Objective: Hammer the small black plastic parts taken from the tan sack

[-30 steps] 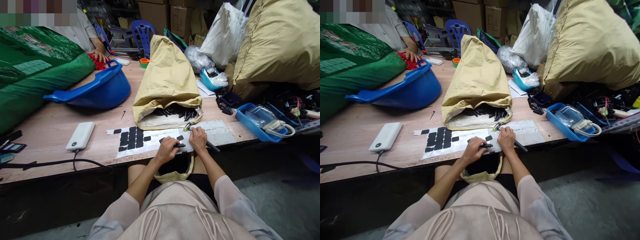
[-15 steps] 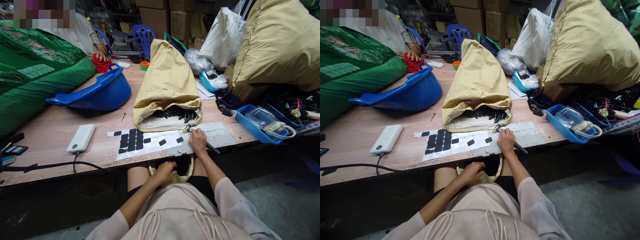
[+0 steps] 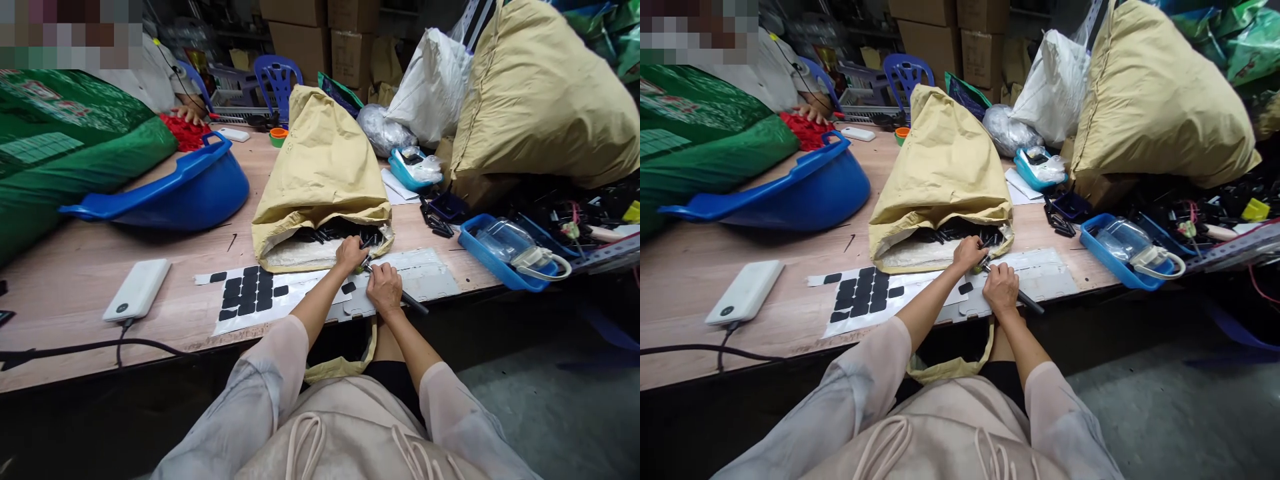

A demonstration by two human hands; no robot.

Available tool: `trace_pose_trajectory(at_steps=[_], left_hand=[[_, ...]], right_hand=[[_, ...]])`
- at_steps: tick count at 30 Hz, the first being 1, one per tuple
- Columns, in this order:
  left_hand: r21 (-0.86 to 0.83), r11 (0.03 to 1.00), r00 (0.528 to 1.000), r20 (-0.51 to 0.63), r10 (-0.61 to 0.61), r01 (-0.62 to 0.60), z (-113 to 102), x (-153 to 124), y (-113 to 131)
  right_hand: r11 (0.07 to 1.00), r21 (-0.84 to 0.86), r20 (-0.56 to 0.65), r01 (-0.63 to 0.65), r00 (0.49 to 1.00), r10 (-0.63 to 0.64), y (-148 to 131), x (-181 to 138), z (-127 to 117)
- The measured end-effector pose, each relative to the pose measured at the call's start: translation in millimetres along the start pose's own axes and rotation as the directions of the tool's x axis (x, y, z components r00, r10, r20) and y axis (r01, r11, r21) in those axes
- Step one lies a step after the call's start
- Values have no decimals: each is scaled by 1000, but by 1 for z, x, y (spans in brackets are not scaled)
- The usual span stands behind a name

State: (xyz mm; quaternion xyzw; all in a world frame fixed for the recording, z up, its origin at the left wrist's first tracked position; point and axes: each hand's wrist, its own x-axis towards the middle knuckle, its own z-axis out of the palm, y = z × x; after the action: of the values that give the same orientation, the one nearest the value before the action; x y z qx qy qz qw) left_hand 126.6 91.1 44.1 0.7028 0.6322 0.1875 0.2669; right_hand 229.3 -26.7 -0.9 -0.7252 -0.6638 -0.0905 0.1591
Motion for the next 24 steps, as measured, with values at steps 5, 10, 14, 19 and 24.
trace_pose_trajectory(at_steps=[5, 10, 14, 19, 24], left_hand=[[-110, 989, 991, -101, 84, -95, -1, -2, -16], [-194, 947, 945, -259, 201, -255, -34, -31, -65], [-109, 953, 958, -87, 274, -283, -41, -70, -100], [-34, 947, 944, -93, 316, -321, -21, -99, -113], [-52, 942, 940, -103, 326, -333, -17, -100, -112]], right_hand=[[1000, -8, 7, 0, 1000, 0, 0, 0, 0], [1000, -2, 5, -2, 1000, 3, 0, 0, 1], [1000, 2, 17, -6, 1000, 6, 0, 2, 0], [1000, 9, -1, -30, 1000, 30, -1, -1, -3], [996, 19, -70, -92, 993, 94, 0, -6, -4]])
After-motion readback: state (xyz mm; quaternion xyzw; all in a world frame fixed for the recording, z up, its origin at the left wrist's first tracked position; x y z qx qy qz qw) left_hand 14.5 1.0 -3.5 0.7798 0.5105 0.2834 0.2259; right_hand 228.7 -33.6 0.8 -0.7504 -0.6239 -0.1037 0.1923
